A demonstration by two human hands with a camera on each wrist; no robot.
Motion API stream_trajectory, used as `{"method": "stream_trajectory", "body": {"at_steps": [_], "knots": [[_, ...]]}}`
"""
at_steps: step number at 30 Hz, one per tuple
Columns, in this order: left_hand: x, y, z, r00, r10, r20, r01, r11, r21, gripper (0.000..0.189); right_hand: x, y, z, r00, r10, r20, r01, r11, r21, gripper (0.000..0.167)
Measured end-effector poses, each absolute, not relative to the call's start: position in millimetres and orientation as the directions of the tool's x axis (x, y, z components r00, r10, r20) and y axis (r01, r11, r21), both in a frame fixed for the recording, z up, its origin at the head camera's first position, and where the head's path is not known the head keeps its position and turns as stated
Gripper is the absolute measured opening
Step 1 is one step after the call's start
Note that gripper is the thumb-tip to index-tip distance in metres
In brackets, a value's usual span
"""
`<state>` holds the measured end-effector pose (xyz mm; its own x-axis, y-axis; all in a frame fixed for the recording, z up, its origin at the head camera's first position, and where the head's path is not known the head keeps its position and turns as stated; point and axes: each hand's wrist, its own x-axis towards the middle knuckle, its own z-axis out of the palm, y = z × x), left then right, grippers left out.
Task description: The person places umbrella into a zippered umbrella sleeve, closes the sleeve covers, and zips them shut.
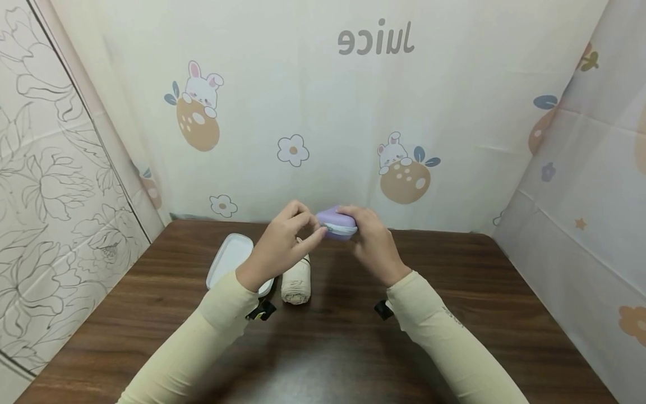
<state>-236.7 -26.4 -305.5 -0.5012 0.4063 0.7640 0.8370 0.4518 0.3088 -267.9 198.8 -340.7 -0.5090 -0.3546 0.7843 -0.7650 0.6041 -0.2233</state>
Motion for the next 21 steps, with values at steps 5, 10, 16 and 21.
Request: {"method": "stream_trajectory", "body": {"at_steps": [5,10,16,21], "knots": [[-235.7,-26.6,-304.9,-0.516,0.403,0.756,0.837,0.426,0.344,0.011,-267.5,200.3,-339.7,-0.526,-0.335,0.782,-0.75,0.617,-0.24,0.073],[-234.4,-23.1,-306.1,-0.527,0.344,0.777,0.822,0.437,0.364,0.032,-266.4,200.2,-337.7,-0.521,-0.327,0.788,-0.744,0.626,-0.232,0.07],[-231.5,-19.0,-305.3,-0.533,0.294,0.793,0.787,0.516,0.338,0.027,-265.8,198.5,-336.4,-0.495,-0.335,0.802,-0.756,0.62,-0.208,0.068],[-232.1,-20.2,-305.6,-0.538,0.306,0.786,0.784,0.523,0.333,0.015,-265.7,198.9,-337.7,-0.493,-0.337,0.802,-0.754,0.625,-0.201,0.069]]}}
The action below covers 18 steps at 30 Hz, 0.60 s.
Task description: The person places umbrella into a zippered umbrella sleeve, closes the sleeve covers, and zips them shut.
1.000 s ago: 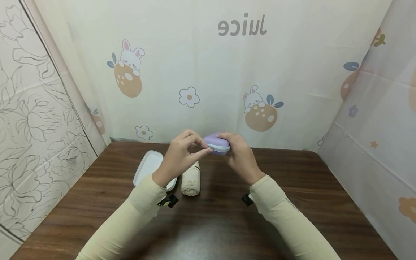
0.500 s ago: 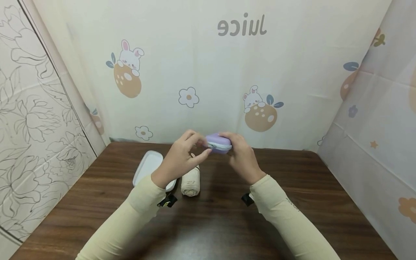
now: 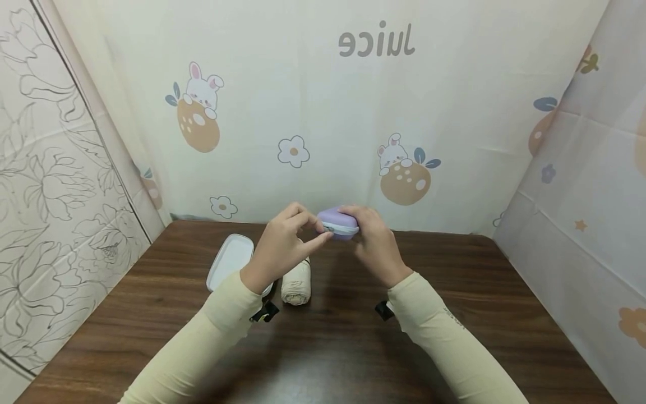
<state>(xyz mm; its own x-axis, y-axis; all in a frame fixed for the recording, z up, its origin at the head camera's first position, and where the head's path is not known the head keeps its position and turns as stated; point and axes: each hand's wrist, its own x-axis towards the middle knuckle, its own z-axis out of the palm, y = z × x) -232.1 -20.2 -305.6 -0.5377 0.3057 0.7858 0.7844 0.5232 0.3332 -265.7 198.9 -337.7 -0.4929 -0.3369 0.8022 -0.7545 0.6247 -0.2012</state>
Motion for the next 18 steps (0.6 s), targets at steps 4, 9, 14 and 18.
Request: {"method": "stream_trajectory", "body": {"at_steps": [4,9,14,18], "knots": [[-233.7,-21.3,-305.6,-0.548,0.326,0.771,0.791,0.503,0.349,0.012,-266.0,199.0,-338.6,-0.494,-0.342,0.799,-0.754,0.626,-0.197,0.069],[-236.6,-21.4,-305.2,-0.558,0.344,0.755,0.804,0.45,0.389,0.008,-266.4,198.9,-339.0,-0.497,-0.345,0.796,-0.752,0.629,-0.197,0.069],[-238.8,-22.1,-306.1,-0.534,0.371,0.76,0.829,0.405,0.385,0.008,-266.3,200.2,-339.1,-0.514,-0.331,0.791,-0.742,0.635,-0.216,0.071],[-239.4,-23.2,-306.5,-0.552,0.362,0.751,0.826,0.366,0.43,0.007,-266.6,201.4,-338.6,-0.522,-0.324,0.789,-0.74,0.632,-0.23,0.073]]}}
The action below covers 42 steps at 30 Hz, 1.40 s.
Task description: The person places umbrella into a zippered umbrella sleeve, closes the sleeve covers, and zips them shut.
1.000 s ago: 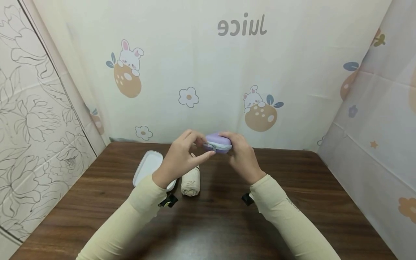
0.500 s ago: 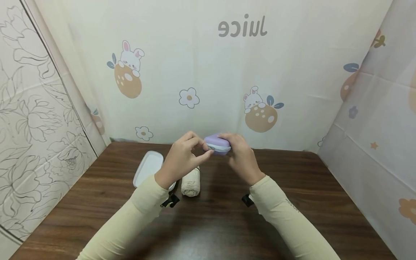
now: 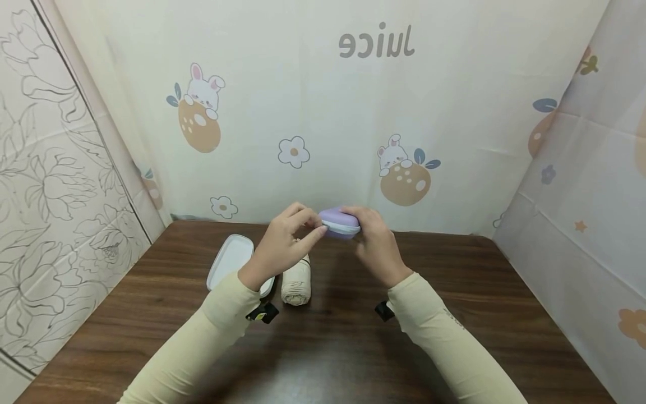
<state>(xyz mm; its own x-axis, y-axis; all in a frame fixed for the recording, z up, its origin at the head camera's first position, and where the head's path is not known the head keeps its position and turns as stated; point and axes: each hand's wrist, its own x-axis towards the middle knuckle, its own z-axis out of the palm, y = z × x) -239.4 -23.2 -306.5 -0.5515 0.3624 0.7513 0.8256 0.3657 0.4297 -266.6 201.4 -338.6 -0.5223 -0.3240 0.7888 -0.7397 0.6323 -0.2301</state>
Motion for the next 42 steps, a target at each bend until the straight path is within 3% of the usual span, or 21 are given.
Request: {"method": "stream_trajectory", "body": {"at_steps": [9,16,35,42], "knots": [[-240.9,-26.9,-308.7,-0.641,0.347,0.685,0.767,0.252,0.59,0.007,-270.0,204.2,-338.6,-0.504,-0.324,0.8,-0.75,0.624,-0.22,0.074],[-242.4,-29.3,-308.8,-0.689,0.347,0.636,0.724,0.286,0.628,0.006,-269.0,205.1,-338.3,-0.509,-0.317,0.8,-0.752,0.616,-0.234,0.077],[-237.0,-24.5,-309.9,-0.704,0.322,0.633,0.709,0.372,0.599,0.008,-268.3,205.6,-337.9,-0.494,-0.32,0.808,-0.756,0.617,-0.218,0.076],[-236.6,-28.7,-308.1,-0.744,0.301,0.597,0.668,0.319,0.672,0.008,-268.2,203.8,-336.7,-0.48,-0.33,0.813,-0.771,0.601,-0.212,0.077]]}}
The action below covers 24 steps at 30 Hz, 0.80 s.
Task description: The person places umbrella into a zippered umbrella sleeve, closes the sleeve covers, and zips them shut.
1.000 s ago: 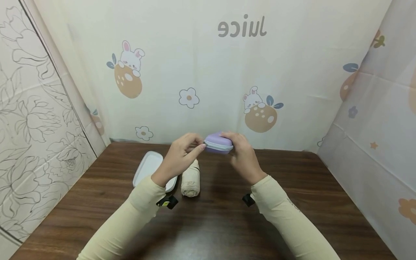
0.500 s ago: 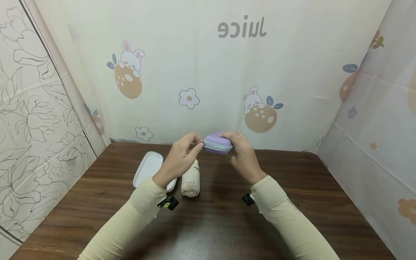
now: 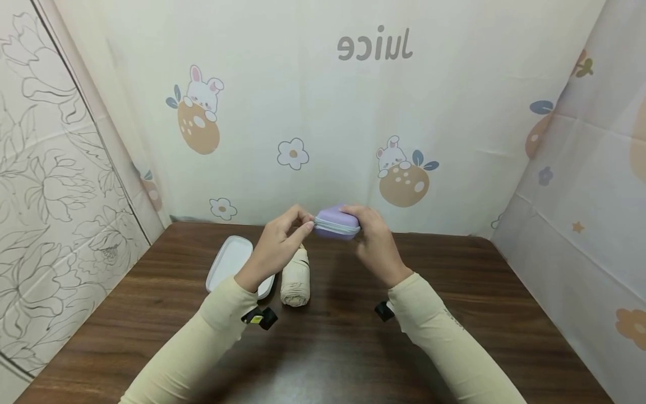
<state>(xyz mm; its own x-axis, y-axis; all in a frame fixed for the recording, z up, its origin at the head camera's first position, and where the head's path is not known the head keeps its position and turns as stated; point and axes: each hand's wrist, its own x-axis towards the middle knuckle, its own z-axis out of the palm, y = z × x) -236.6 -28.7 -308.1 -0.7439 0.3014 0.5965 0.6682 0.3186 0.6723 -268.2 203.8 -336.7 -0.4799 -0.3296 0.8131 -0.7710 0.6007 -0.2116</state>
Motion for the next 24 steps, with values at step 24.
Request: {"method": "stream_trajectory", "body": {"at_steps": [24], "knots": [[-241.6,-35.5,-307.4,-0.828,0.333,0.452,0.512,0.12,0.85,0.014,-264.5,203.6,-334.2,-0.491,-0.324,0.809,-0.785,0.568,-0.249,0.08]]}}
